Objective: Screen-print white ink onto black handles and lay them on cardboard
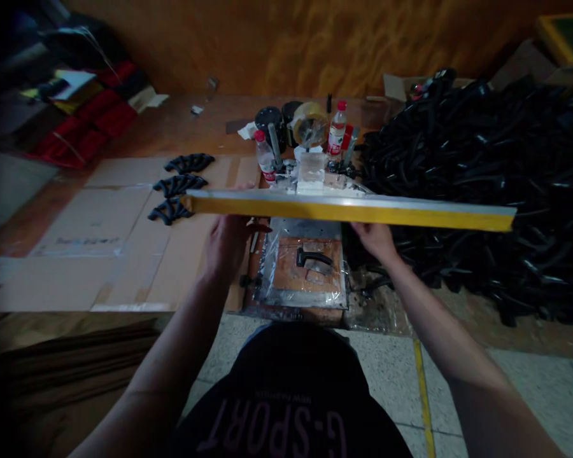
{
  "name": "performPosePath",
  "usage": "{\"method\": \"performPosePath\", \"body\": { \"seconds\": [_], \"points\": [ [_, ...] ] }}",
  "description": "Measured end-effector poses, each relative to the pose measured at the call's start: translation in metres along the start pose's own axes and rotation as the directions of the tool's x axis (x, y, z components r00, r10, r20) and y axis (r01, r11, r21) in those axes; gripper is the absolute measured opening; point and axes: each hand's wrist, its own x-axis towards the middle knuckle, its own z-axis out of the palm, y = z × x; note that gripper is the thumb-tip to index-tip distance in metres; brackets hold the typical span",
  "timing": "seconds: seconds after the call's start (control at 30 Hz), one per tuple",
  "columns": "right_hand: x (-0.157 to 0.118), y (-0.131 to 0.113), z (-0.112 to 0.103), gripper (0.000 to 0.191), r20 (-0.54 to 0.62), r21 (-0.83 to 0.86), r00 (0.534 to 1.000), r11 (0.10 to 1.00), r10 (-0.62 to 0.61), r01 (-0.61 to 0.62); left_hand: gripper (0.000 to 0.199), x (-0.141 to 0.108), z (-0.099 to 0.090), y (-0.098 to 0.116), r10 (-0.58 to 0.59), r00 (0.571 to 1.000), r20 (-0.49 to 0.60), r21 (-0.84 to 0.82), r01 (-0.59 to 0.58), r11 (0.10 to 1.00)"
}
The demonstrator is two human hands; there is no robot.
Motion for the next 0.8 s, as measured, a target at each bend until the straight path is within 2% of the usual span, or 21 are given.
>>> {"method": "performPosePath", "body": {
  "seconds": [0.03,0.1,0.13,0.17,0.2,0.27,0.3,0.33,0.37,0.43,0.47,0.5,0.53,0.57,0.6,0.63,0.67,0.73,0.77,0.8],
  "points": [
    [-0.014,-0.003,0.019,0.030,0.045,-0.028,0.999,0.999,-0.021,0.022,0.048,0.002,0.002,-0.003,-0.003,1.000,-0.014,-0.013,0.003,1.000],
    [-0.038,-0.016,0.052,0.025,0.203,-0.171,0.973,0.975,-0.109,0.145,0.052,-0.007,0.004,-0.015,-0.053,0.997,-0.063,-0.033,0.051,0.998],
    [-0.048,-0.024,0.063,0.021,0.268,-0.230,0.956,0.955,-0.121,0.186,0.054,-0.019,0.006,-0.025,-0.128,0.990,-0.066,-0.042,0.125,0.991],
    [-0.056,-0.033,0.071,0.018,0.311,-0.273,0.943,0.940,-0.115,0.204,0.057,-0.033,0.008,-0.035,-0.251,0.968,-0.032,-0.045,0.249,0.967],
    [-0.064,-0.043,0.077,0.015,0.320,-0.298,0.943,0.935,-0.091,0.191,0.059,-0.050,0.011,-0.047,-0.399,0.917,0.021,-0.035,0.399,0.916],
    [-0.077,-0.065,0.082,0.014,0.273,-0.304,0.961,0.943,-0.050,0.135,0.061,-0.083,0.018,-0.069,-0.664,0.736,0.132,0.006,0.669,0.743],
    [-0.084,-0.077,0.083,0.014,0.245,-0.284,0.968,0.950,-0.061,0.132,0.060,-0.097,0.022,-0.078,-0.727,0.668,0.159,-0.003,0.736,0.677],
    [-0.091,-0.089,0.084,0.013,0.228,-0.247,0.968,0.955,-0.106,0.163,0.058,-0.108,0.025,-0.085,-0.755,0.634,0.166,-0.036,0.769,0.638],
    [-0.096,-0.099,0.085,0.012,0.232,-0.187,0.954,0.954,-0.189,0.234,0.055,-0.115,0.025,-0.091,-0.760,0.633,0.145,-0.087,0.774,0.627],
    [-0.100,-0.107,0.083,0.014,0.261,-0.024,0.876,0.905,-0.405,0.425,0.050,-0.118,0.012,-0.097,-0.751,0.658,0.057,-0.155,0.749,0.644],
    [-0.099,-0.103,0.078,0.018,0.264,0.034,0.837,0.872,-0.479,0.488,0.047,-0.116,-0.002,-0.099,-0.741,0.672,-0.009,-0.145,0.732,0.666],
    [-0.095,-0.092,0.071,0.023,0.260,0.045,0.826,0.861,-0.500,0.507,0.044,-0.112,-0.021,-0.100,-0.724,0.682,-0.098,-0.105,0.717,0.689],
    [-0.089,-0.076,0.062,0.026,0.252,-0.002,0.851,0.879,-0.460,0.476,0.042,-0.109,-0.045,-0.102,-0.694,0.697,-0.180,-0.035,0.700,0.713],
    [-0.082,-0.055,0.052,0.027,0.236,-0.097,0.899,0.911,-0.369,0.400,0.038,-0.105,-0.071,-0.104,-0.653,0.703,-0.281,0.061,0.692,0.719],
    [-0.076,-0.032,0.041,0.028,0.217,-0.226,0.945,0.929,-0.245,0.293,0.035,-0.103,-0.099,-0.106,-0.616,0.686,-0.388,0.156,0.707,0.689],
    [-0.070,-0.008,0.031,0.029,0.204,-0.347,0.971,0.918,-0.128,0.194,0.034,-0.102,-0.127,-0.109,-0.589,0.658,-0.468,0.259,0.740,0.621],
    [-0.067,0.015,0.022,0.030,0.221,-0.440,0.974,0.887,-0.046,0.142,0.036,-0.101,-0.152,-0.113,-0.558,0.657,-0.506,0.406,0.753,0.518],
    [-0.065,0.050,0.012,0.035,0.270,-0.555,0.963,0.821,0.026,0.133,0.037,-0.101,-0.189,-0.120,-0.510,0.706,-0.492,0.709,0.664,0.237],
    [-0.066,0.061,0.010,0.038,0.301,-0.577,0.953,0.800,0.022,0.164,0.036,-0.101,-0.201,-0.124,-0.502,0.730,-0.464,0.793,0.595,0.133],
    [-0.068,0.068,0.010,0.040,0.330,-0.582,0.944,0.788,0.006,0.199,0.035,-0.100,-0.208,-0.127,-0.499,0.748,-0.438,0.841,0.537,0.065]
  ]
}}
